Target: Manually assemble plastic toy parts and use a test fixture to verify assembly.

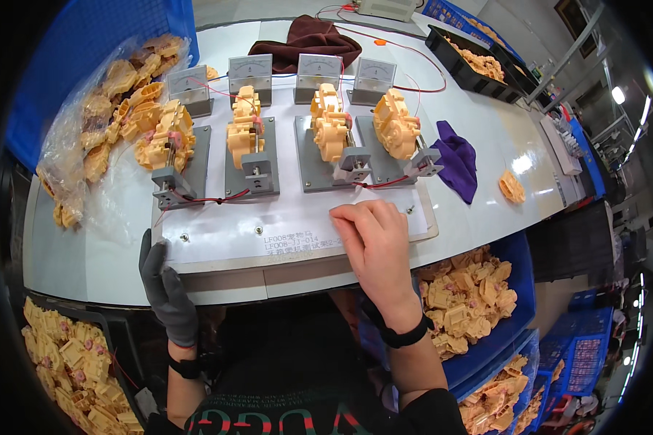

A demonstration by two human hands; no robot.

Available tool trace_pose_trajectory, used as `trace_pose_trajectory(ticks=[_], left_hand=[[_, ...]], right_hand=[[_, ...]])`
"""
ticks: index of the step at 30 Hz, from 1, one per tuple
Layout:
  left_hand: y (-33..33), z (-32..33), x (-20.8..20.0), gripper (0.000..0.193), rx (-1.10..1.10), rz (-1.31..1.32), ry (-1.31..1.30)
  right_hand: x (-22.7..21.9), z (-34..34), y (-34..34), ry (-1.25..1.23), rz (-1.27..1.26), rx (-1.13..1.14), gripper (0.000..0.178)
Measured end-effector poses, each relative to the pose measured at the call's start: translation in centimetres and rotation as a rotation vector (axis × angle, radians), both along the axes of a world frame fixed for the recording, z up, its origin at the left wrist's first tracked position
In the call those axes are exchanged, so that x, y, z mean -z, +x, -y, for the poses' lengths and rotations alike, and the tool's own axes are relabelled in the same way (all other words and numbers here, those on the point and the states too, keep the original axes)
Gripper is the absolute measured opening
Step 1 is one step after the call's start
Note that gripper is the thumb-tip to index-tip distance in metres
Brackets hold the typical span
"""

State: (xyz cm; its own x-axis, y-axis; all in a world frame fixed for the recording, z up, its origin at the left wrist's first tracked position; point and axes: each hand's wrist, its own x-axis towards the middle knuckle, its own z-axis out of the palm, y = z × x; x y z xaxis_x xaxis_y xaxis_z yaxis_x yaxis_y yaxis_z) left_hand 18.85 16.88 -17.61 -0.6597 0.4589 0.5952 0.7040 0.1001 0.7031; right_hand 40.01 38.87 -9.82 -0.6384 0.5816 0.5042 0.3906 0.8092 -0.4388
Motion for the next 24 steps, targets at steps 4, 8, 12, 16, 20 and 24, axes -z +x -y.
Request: trace_pose_trajectory(ticks=[4, 8, 12, 16, 20, 24], left_hand=[[0.01, 0.24, 0.06, 0.036, -0.013, 0.007, 0.005], [0.01, 0.24, -0.07, 0.036, 0.001, 0.015, 0.007], [0.12, 0.21, -0.33, 0.036, 0.010, 0.031, 0.021], [0.01, 0.12, -0.31, 0.036, 0.026, 0.028, 0.012], [0.09, 0.13, -0.28, 0.036, 0.016, 0.022, 0.008], [0.02, 0.08, -0.22, 0.035, 0.021, 0.011, 0.013]], right_hand=[[0.14, 0.07, -0.08, -0.049, -0.049, 0.010, 0.009], [0.31, 0.06, -0.34, -0.008, -0.036, 0.038, 0.008], [0.24, 0.21, -0.52, -0.027, -0.026, 0.042, 0.007], [0.36, 0.08, -0.46, 0.005, -0.025, 0.052, 0.006], [0.44, -0.06, -0.61, 0.014, -0.025, 0.047, 0.006], [0.38, 0.02, -0.55, 0.012, -0.016, 0.056, 0.006]])
